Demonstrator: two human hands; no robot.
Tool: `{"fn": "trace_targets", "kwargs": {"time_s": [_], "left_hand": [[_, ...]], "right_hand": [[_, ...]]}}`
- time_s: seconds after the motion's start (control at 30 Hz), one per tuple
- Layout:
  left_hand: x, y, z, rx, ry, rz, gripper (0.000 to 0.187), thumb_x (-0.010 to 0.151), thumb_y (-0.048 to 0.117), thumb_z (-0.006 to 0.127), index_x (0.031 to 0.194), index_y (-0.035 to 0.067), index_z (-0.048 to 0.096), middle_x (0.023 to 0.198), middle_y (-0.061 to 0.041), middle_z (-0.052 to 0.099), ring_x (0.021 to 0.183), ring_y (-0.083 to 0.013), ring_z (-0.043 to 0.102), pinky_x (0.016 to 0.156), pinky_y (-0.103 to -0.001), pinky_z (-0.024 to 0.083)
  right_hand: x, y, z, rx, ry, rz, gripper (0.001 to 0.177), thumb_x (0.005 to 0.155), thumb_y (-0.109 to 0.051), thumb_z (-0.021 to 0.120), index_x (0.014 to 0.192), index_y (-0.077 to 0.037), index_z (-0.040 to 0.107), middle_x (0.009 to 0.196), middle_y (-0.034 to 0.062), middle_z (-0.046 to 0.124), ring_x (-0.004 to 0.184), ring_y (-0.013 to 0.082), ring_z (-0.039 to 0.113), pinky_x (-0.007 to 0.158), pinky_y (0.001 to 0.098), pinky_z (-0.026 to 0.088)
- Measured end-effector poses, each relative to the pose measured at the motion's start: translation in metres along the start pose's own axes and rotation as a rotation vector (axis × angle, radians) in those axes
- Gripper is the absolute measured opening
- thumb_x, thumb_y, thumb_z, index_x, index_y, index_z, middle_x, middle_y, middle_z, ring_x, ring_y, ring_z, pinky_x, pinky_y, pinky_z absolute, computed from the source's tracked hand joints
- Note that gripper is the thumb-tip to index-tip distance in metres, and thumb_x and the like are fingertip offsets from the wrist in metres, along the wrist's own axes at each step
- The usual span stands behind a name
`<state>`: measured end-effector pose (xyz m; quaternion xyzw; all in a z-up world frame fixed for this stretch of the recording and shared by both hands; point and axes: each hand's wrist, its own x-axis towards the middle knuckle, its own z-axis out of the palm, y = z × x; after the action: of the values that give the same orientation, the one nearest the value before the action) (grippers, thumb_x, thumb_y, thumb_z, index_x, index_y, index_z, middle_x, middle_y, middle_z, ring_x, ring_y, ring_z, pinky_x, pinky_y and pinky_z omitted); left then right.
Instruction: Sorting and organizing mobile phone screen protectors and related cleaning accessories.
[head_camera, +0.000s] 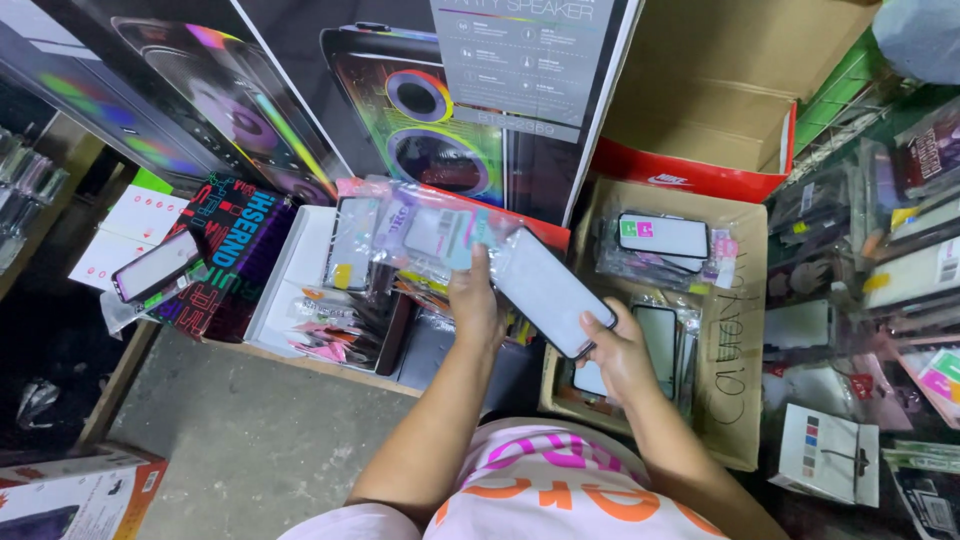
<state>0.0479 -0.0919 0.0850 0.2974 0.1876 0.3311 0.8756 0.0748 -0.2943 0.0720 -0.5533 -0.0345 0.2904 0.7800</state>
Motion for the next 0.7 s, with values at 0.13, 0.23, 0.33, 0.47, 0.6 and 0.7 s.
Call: {"fn": "trace_targets", "kwargs": {"time_s": [0.13,0.23,0.33,0.47,0.6,0.7], "left_hand": [[0.002,-0.008,-0.014,0.139,-0.077,-0.004,0.027,0.105,0.019,0.062,0.126,0.002,0.062,0.119,-0.007,0.069,0.107,-0.0153,0.063,0.097,-0.031,0.052],[-0.001,-0.007,-0.016,0.261,-0.102,0.096,0.028,0.103,0.017,0.064,0.127,0.003,0.062,0.119,-0.007,0.069,0.107,-0.0136,0.062,0.096,-0.028,0.05],[-0.003,-0.005,-0.02,0.367,-0.04,0.065,0.027,0.101,0.016,0.065,0.124,0.001,0.063,0.116,-0.009,0.071,0.103,-0.0143,0.064,0.093,-0.029,0.051],[-0.011,-0.001,-0.011,0.398,-0.078,0.093,0.032,0.101,0.017,0.066,0.126,-0.003,0.062,0.117,-0.01,0.071,0.104,-0.0147,0.065,0.095,-0.029,0.051],[-0.03,-0.009,-0.001,0.361,-0.074,-0.145,0.037,0.095,0.019,0.069,0.125,-0.002,0.062,0.117,-0.01,0.072,0.106,-0.0169,0.067,0.094,-0.03,0.053],[-0.045,-0.012,0.0,0.328,-0.129,-0.236,0.036,0.098,0.017,0.069,0.124,-0.005,0.062,0.116,-0.015,0.07,0.103,-0.0218,0.066,0.088,-0.035,0.054]], "right_hand": [[0.004,-0.01,-0.004,-0.031,-0.02,-0.021,0.024,0.095,-0.023,0.069,0.103,-0.004,0.057,0.086,0.0084,0.062,0.065,0.0201,0.061,0.049,0.0348,0.049],[0.003,-0.018,-0.005,-0.054,-0.012,0.029,0.025,0.092,-0.023,0.069,0.106,-0.004,0.06,0.083,0.0096,0.064,0.063,0.0195,0.062,0.047,0.0335,0.048],[0.004,-0.024,-0.009,-0.109,-0.014,0.008,0.029,0.092,-0.023,0.07,0.107,-0.001,0.059,0.081,0.0113,0.063,0.059,0.0211,0.061,0.045,0.0346,0.046],[-0.001,-0.031,0.004,-0.041,-0.041,0.04,0.032,0.09,-0.026,0.069,0.109,-0.002,0.059,0.082,0.012,0.066,0.059,0.0231,0.066,0.046,0.0352,0.048],[0.003,-0.022,0.014,-0.005,-0.031,0.032,0.034,0.092,-0.028,0.07,0.112,-0.002,0.059,0.087,0.0085,0.065,0.067,0.0211,0.065,0.05,0.0353,0.051],[0.004,-0.022,0.019,-0.007,-0.026,0.007,0.037,0.094,-0.028,0.069,0.116,-0.001,0.058,0.091,0.0104,0.065,0.07,0.0222,0.066,0.051,0.0369,0.053]]}}
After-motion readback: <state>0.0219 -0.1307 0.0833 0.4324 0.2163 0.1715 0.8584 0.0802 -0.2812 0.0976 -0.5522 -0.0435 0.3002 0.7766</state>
